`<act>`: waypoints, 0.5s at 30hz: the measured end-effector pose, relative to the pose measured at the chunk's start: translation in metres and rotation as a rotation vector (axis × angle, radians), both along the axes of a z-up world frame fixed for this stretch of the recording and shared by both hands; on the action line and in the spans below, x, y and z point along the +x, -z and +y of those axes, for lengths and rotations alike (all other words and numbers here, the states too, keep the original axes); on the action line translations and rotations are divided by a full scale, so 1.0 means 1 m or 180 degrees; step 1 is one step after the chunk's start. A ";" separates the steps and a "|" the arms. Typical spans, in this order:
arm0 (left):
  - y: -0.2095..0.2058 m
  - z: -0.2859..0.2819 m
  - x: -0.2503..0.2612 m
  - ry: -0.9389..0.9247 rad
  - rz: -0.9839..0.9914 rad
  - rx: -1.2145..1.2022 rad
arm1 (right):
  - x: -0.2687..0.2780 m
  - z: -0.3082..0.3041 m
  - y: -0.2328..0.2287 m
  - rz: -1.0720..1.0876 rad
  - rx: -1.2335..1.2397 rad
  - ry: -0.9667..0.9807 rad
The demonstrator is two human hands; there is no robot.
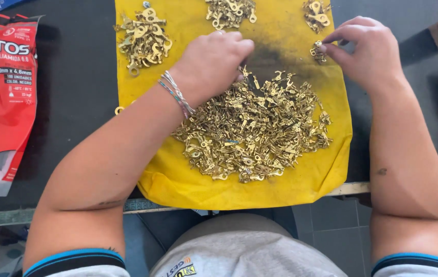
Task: Sorting small brass electrical terminals from a pile on a yellow cloth
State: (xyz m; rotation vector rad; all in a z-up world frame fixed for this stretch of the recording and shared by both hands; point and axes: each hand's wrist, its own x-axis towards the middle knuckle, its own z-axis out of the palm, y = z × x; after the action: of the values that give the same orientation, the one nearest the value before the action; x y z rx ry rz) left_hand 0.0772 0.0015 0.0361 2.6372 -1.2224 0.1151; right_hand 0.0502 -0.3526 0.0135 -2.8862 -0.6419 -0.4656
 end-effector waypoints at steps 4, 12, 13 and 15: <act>-0.002 0.015 0.009 -0.0032 0.0611 0.0541 | 0.005 -0.011 0.007 0.0238 0.0022 0.0219; -0.025 0.019 0.000 0.0133 0.1216 0.0793 | 0.001 -0.017 -0.006 -0.0288 0.0117 -0.0007; -0.027 0.019 -0.002 0.0224 0.1407 0.0862 | 0.000 -0.018 -0.007 -0.0425 0.0186 -0.0020; -0.014 0.015 -0.003 0.0324 0.1306 0.0803 | 0.000 -0.013 -0.005 -0.0406 0.0297 -0.0208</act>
State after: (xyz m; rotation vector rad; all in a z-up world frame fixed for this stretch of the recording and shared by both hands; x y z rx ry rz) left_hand 0.0746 0.0170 0.0502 2.6059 -1.2854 -0.6042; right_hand 0.0506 -0.3655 0.0186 -2.7557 -0.7112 -0.6563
